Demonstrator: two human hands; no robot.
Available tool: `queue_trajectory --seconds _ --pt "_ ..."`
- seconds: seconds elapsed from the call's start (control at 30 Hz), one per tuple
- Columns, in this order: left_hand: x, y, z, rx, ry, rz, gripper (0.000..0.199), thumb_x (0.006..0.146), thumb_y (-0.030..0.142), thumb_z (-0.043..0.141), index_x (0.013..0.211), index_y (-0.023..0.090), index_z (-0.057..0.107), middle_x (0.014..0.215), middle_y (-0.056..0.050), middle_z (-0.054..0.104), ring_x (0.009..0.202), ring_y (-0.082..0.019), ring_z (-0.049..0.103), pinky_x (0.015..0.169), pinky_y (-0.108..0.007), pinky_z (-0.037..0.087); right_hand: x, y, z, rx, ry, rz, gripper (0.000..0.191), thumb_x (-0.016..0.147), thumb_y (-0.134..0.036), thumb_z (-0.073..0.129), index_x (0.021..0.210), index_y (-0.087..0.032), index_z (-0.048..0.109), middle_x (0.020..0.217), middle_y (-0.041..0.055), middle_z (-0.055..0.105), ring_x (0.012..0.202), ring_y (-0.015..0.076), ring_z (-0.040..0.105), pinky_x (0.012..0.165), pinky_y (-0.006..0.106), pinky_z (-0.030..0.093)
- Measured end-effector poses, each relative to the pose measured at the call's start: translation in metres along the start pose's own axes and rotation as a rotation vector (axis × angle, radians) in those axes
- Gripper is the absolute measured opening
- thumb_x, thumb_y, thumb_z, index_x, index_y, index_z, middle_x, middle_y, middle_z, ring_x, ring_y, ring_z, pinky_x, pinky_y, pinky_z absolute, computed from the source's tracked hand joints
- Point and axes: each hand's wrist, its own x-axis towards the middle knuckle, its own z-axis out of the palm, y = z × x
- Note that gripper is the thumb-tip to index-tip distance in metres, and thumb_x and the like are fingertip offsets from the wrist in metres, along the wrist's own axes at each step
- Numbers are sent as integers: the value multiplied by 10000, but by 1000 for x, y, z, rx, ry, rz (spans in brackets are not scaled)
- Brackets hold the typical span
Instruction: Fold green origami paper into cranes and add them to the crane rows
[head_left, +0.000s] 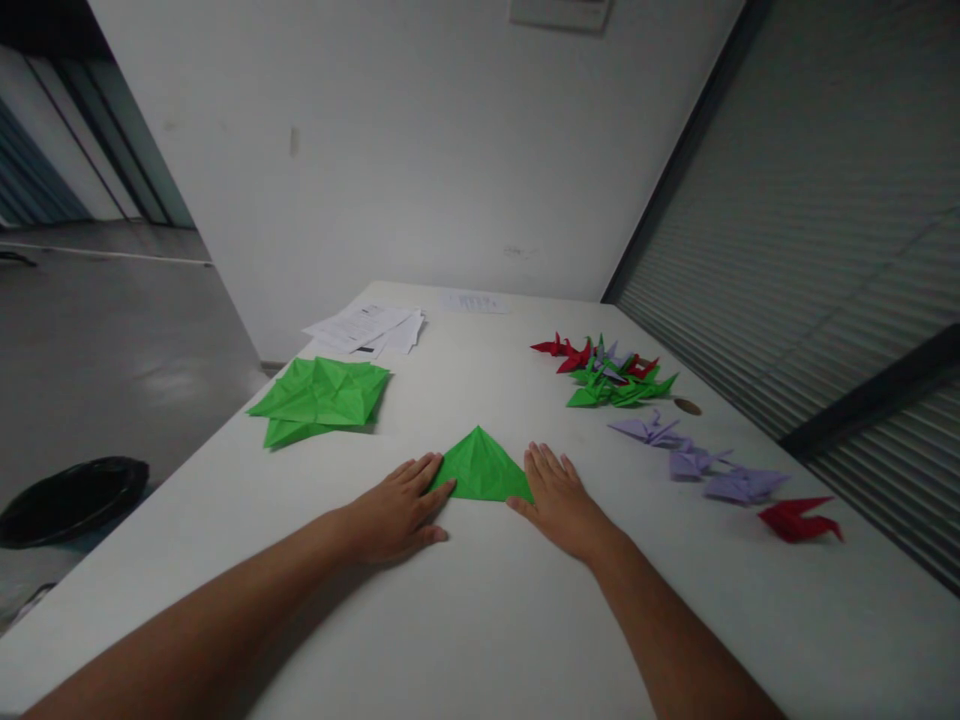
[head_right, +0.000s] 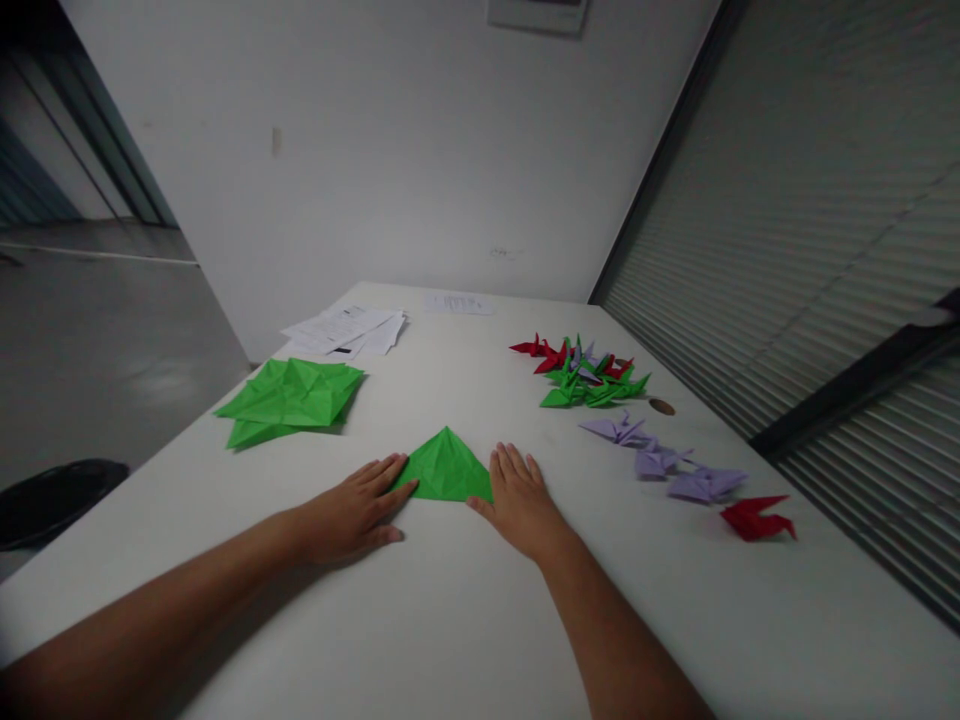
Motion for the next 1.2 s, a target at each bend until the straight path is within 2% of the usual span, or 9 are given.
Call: queue_trajectory --seconds 0.13,0.23,0.4,0.57,0.8,0.97,1.1,1.2 --pt "-1 0 -3 -15 19 10 741 998 618 477 1562 142 416 1655 -284 269 1530 -454 288 1179 -623 359 3 4 -1 66 86 -24 743 1027 -625 388 1551 -102 447 1606 232 428 1542 367 308 1237 610 237" --pt "-1 -1 -5 -24 26 20 719 997 604 493 1551 151 438 1660 -269 272 1532 -449 288 1188 -615 358 7 5 -2 178 178 -74 611 1018 -537 473 1478 -142 548 1506 210 559 1460 354 448 1198 590 344" --pt "-2 -1 -9 -43 54 35 706 985 593 526 1529 145 473 1664 -250 278 1537 -441 274 1202 -583 368 10 1 -8 358 265 -101 347 932 -344 610 1214 -171 715 1228 172 727 1221 333 632 1082 539 485" --pt "-1 -1 -10 -43 49 26 709 972 595 547 1519 149 488 1654 -252 295 1522 -454 290 1193 -597 370 10 -3 -17 543 274 -60 98 876 -257 624 892 -191 696 1042 128 749 1010 286 685 937 444 542" --pt "-1 0 -15 -20 61 8 676 961 503 614 1551 220 447 1662 -228 282 1547 -477 201 1191 -698 290 9 -1 -28 538 324 54 204 892 -337 594 727 -215 588 731 37 644 699 217 606 672 326 487" --pt "0 -3 -13 -46 129 11 605 935 382 660 1507 257 504 1641 -184 335 1515 -433 288 1179 -635 356 7 2 -32 444 467 18 246 924 -328 562 699 -229 543 707 37 611 691 215 582 677 317 472" --pt "2 -2 -16 -67 182 6 537 903 212 662 1429 282 578 1576 -154 437 1406 -391 428 1092 -583 461 5 1 -35 297 587 -97 218 952 -242 545 736 -221 557 735 47 612 729 219 595 713 321 476" --pt "4 1 -21 -84 215 15 488 902 174 650 1380 263 610 1488 -153 524 1311 -358 494 1053 -558 489 4 -1 -36 208 649 -125 191 969 -206 548 780 -204 577 764 53 618 749 219 613 724 317 481"
